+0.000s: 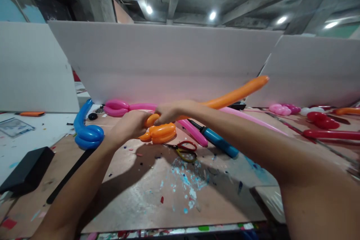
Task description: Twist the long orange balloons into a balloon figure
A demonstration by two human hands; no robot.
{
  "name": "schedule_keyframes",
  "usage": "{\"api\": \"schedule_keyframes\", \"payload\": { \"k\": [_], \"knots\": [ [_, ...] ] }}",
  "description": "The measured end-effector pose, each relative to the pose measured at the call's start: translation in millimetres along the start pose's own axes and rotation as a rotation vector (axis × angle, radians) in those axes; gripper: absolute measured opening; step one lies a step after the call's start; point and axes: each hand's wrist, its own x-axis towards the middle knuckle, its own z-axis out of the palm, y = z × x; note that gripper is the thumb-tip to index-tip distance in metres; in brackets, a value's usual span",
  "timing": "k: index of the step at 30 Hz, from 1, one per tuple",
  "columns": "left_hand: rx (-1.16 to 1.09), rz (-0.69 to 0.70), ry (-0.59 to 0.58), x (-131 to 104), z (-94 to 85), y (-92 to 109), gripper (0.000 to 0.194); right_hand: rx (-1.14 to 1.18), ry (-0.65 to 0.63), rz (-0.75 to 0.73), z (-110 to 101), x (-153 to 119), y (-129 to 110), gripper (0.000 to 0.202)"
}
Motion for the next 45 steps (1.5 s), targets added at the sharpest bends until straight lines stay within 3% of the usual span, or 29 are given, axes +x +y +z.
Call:
{"api": "schedule_keyframes", "payload": {
  "k": [3,5,8,12,15,20,24,29,35,41,45],
  "knots": [
    [-0.127,0.012,-0.293,6,-4.0,-14,0.008,-0.373,0.141,-0.056,6,-1,-12,0.005],
    [-0.243,0.058,-0.438,10,-9.6,-21,0.016,-0.564,0.212,-0.127,10,-4,-18,0.007],
    [-0.433,0.141,-0.542,13,-17.1,-26,0.034,-0.802,0.328,-0.267,16,-9,-20,0.016],
    [-0.598,0.126,-0.65,13,-20.3,-28,0.039,-0.933,0.404,-0.444,17,-14,-18,0.023],
    [-0.635,0.129,-0.626,13,-19.9,-29,0.039,-0.95,0.433,-0.506,15,-17,-14,0.024],
    [-0.552,0.132,-0.576,15,-17.1,-31,0.049,-0.997,0.538,-0.43,15,-17,-9,0.021],
    [-0.571,0.174,-0.545,15,-13.5,-25,0.053,-0.921,0.475,-0.275,19,-17,-3,0.02],
    [-0.553,0.178,-0.605,25,-6.5,-28,0.055,-0.823,0.367,-0.35,18,-16,10,0.029],
    [-0.578,0.096,-0.475,36,6.3,-39,0.064,-0.9,0.596,-0.344,20,-8,31,0.016],
    [-0.881,-0.054,-0.38,17,23.1,-40,0.085,-0.781,0.582,-0.159,41,4,41,0.026],
    [-0.925,-0.069,-0.35,8,26.2,-43,0.095,-0.695,0.696,-0.172,53,10,45,0.026]
  ]
}}
